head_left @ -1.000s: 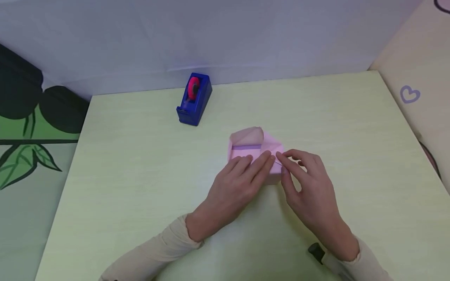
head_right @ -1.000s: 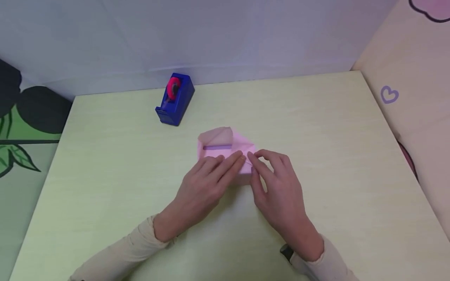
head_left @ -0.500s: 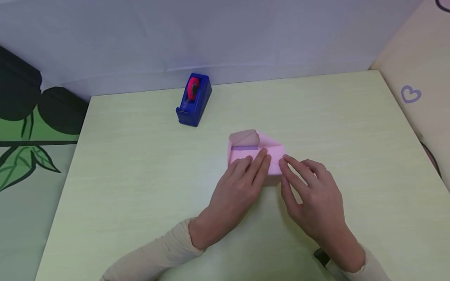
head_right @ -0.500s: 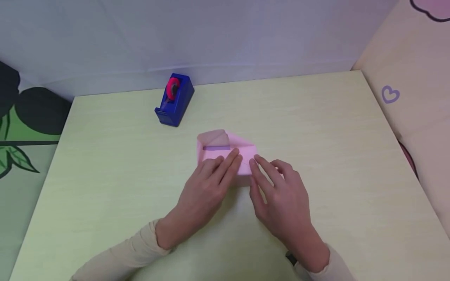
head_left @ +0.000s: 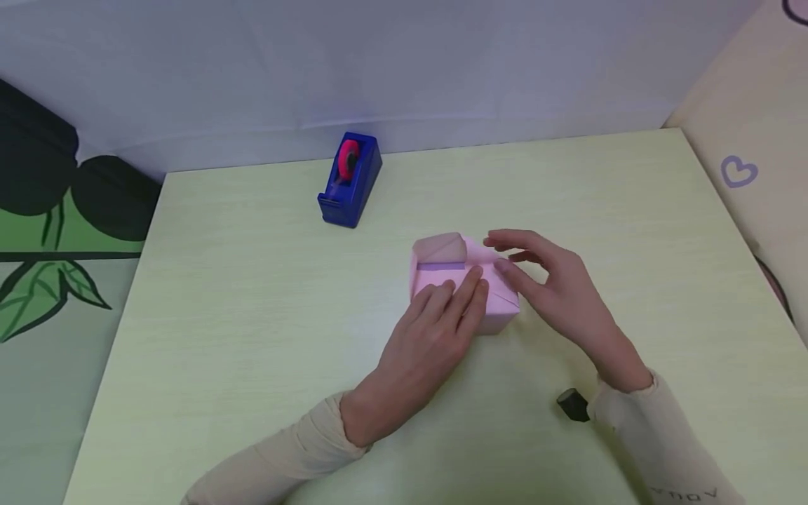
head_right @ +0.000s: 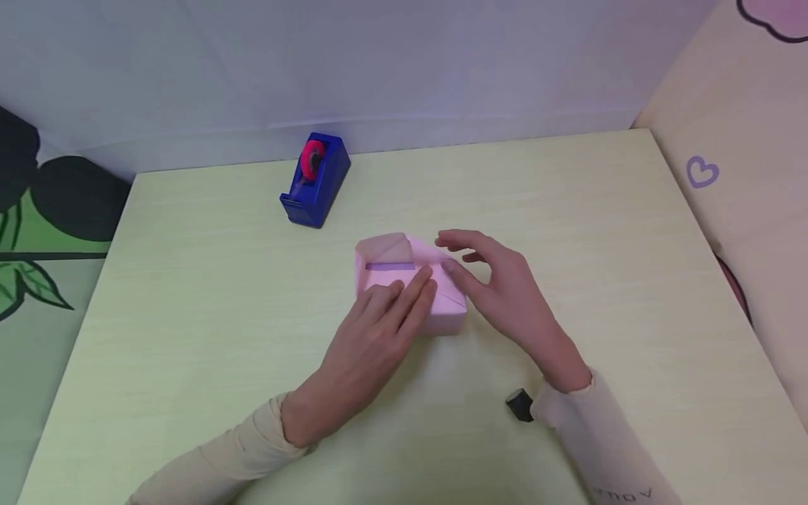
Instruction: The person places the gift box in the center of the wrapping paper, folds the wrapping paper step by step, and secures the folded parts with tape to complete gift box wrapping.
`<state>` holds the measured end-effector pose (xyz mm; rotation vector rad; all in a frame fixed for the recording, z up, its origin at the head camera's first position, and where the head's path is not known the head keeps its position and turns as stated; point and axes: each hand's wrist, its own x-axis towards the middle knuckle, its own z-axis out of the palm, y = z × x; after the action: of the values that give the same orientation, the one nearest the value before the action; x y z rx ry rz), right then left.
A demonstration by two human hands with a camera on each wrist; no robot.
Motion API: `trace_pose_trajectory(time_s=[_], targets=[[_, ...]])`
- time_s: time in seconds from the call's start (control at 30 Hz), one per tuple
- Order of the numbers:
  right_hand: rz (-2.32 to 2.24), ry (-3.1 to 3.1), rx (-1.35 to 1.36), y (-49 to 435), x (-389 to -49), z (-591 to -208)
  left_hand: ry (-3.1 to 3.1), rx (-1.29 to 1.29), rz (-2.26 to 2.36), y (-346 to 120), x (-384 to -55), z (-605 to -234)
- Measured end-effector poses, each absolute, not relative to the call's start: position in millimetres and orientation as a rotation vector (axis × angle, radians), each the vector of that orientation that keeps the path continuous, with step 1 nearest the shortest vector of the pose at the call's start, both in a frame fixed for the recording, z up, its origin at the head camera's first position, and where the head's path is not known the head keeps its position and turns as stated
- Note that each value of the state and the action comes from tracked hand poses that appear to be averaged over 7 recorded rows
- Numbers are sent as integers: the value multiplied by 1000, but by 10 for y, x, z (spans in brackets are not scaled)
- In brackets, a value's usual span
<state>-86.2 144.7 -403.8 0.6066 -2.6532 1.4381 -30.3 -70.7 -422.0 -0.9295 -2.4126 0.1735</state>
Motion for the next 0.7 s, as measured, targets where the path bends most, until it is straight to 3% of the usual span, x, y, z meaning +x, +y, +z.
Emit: trace_pose_trajectory(time_s=[0.17, 0.7], targets=[[1583, -2826, 696, 1454, -1018, -4078, -2433, -936, 164, -708, -303, -4218], [1613, -2860, 689, 1473, -1042, -4072, -2477, -907, 118, -696, -293, -4207]])
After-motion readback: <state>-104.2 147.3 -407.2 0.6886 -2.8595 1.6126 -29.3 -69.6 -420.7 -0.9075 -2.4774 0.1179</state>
